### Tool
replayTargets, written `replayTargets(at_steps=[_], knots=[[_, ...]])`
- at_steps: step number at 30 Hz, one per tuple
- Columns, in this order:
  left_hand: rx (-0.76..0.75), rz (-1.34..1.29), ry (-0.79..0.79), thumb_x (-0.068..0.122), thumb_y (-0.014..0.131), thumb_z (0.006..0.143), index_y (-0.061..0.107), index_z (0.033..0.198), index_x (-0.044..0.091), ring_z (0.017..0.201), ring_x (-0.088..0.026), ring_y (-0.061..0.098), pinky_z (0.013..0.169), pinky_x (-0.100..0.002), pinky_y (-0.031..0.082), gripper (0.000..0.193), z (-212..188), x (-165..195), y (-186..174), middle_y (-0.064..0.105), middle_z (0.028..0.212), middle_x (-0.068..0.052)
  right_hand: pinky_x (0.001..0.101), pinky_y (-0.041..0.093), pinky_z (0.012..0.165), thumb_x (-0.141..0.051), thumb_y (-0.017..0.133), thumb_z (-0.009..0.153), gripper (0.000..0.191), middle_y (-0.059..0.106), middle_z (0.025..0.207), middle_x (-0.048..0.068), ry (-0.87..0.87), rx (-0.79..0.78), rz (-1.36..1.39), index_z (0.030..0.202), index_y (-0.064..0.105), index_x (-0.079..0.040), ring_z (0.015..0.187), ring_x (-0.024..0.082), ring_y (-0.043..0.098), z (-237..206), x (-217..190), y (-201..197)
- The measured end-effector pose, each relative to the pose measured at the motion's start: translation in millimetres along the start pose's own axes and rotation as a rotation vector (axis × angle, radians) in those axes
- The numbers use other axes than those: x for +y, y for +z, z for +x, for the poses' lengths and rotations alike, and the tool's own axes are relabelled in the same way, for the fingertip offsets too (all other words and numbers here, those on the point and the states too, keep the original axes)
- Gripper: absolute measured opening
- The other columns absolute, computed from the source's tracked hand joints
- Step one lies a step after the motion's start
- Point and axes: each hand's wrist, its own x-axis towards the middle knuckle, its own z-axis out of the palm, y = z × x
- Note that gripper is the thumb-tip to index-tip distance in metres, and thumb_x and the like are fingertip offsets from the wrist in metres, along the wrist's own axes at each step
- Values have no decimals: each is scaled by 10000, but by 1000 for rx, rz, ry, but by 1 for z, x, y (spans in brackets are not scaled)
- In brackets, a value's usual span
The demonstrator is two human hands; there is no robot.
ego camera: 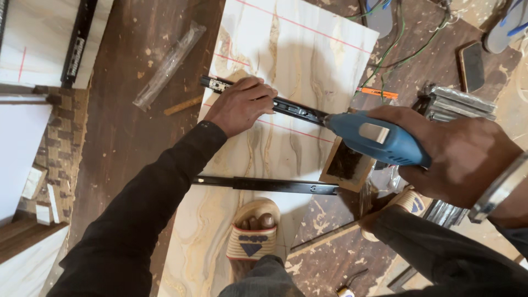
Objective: The person places black metal drawer slide rails onto white marble-patterned furniture panels, aligns them along marked red lines, and uses a corded power drill to drive screws and secure the slides. They take screws from a small wooden box and work on multiple panels one at a time.
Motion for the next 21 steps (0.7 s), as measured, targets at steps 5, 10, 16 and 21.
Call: replayTargets(at_steps=[5,10,16,21], knots=[[-41,-10,-11,23,742,844,678,861,107,1139,-246,601,1001,-376,518,106,2,0,-4,699,1161,-10,333,515,425,-281,804,819,876,735,669,24,36,-29,18,1606,421,-292,437,130,634,-1,16,10],[-15,-41,-13,41,757,863,675,889,93,1133,-245,600,1005,-389,512,100,5,0,-5,689,1142,-16,343,463,365,-287,820,823,805,745,720,60,-65,113,37,1539,452,-262,377,144,597,-3,24,27],[-10,-15,3,28,766,847,684,899,99,1150,-255,602,1009,-382,521,120,2,-1,-2,696,1174,-17,299,471,359,-266,797,732,844,735,627,22,-94,155,37,1520,497,-227,399,74,614,-8,29,34],[-13,19,9,21,765,845,690,885,119,1156,-252,602,1018,-376,528,130,0,0,0,696,1189,-18,342,426,341,-288,782,841,771,731,690,67,-167,201,55,1553,487,-243,346,99,551,-6,17,39]])
